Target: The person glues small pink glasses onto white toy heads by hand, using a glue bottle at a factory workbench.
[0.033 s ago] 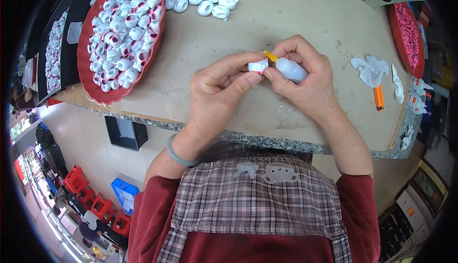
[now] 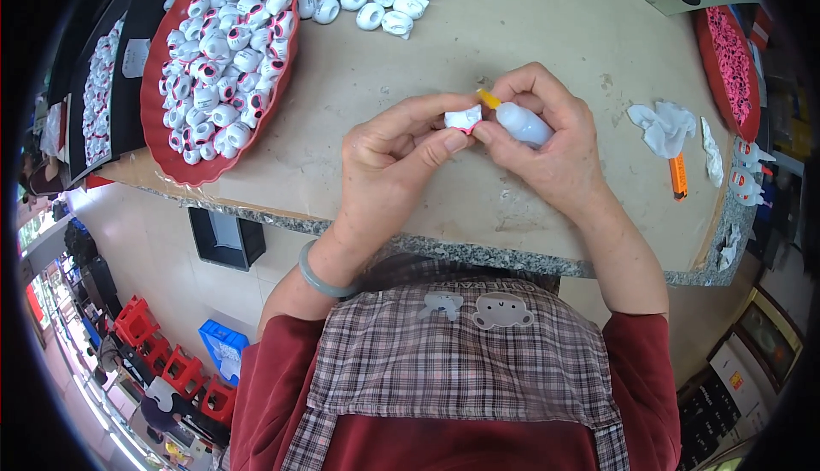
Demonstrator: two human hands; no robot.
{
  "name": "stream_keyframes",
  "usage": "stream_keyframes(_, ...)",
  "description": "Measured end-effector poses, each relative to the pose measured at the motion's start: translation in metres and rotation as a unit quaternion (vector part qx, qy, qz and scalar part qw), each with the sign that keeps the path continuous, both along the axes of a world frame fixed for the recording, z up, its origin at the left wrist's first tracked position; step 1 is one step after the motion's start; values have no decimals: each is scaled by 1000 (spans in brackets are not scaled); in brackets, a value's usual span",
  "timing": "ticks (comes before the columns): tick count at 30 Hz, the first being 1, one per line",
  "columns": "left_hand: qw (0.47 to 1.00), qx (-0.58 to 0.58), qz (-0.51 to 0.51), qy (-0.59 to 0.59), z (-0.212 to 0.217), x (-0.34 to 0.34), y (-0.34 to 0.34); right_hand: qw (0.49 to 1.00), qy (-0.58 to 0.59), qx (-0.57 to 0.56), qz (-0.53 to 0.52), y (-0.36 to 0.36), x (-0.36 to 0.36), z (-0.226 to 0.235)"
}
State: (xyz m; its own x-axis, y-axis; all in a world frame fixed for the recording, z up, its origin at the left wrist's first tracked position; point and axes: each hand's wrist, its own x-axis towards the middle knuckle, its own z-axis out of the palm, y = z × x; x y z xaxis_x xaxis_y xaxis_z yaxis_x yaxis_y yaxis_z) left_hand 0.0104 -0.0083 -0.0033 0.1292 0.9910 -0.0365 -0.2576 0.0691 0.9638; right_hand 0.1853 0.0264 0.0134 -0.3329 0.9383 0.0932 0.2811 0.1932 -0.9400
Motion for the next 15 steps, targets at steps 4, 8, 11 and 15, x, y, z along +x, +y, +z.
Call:
stream_keyframes(4,988,-50,-23,-146,6,-6,3,976,139,-169,4,-1,8,8)
stream_keyframes(8,937,-117,-58,-324,-1,-17,5,959,203,-195,17,1,16,7)
stream_keyframes(11,901,-155,-80,-397,-2,-21,5,963,188,-194,14,1,14,7)
stream_keyframes(15,884,-155,-90,-432,0,-25,4,968,176,-180,18,0,12,6)
